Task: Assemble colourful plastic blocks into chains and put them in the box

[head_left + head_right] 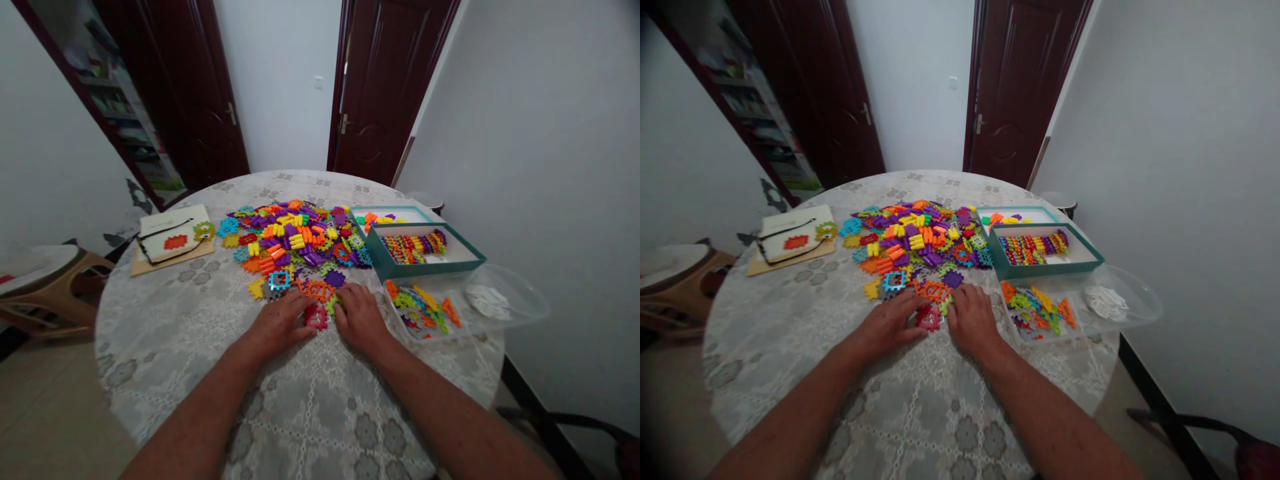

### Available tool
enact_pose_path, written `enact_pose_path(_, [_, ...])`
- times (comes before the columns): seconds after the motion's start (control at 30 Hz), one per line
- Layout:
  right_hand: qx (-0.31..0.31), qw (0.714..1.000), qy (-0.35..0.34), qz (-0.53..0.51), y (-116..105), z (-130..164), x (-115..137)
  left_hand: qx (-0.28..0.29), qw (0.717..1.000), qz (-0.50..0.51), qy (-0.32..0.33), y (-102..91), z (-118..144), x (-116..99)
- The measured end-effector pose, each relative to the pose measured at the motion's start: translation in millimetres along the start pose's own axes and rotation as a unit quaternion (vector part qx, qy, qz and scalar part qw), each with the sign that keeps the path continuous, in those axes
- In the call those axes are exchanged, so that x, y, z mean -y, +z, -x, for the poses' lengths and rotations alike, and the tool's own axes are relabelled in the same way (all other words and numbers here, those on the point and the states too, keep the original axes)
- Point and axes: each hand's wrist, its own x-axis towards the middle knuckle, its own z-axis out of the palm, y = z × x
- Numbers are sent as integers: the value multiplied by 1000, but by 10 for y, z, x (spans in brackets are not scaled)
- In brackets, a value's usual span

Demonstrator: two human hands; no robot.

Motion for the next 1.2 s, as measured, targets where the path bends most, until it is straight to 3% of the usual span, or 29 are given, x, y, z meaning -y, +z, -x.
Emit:
enact_pose_path(0.23, [21, 998, -36, -46, -102, 32, 9, -18, 996, 87, 19, -13, -15, -7])
enact_pose_path(0.4, [47, 998, -28, -14, -250, 56, 19, -12, 990, 137, 39, -33, -53, -17])
enact_pose_path(0.57, [90, 996, -14, 2, -341, 52, 1, 6, 983, 183, -20, -42, -63, -28])
enact_pose_path(0.73, [95, 995, -1, -18, -340, 48, -1, 42, 981, 186, -26, -60, -59, -51])
enact_pose_path(1.07, [100, 995, 13, 7, -311, 99, 40, 35, 976, 212, -20, -89, -62, -118])
enact_pose_path(1.2, [98, 994, 9, -54, -272, 119, 41, 27, 978, 206, -8, -74, -71, -89])
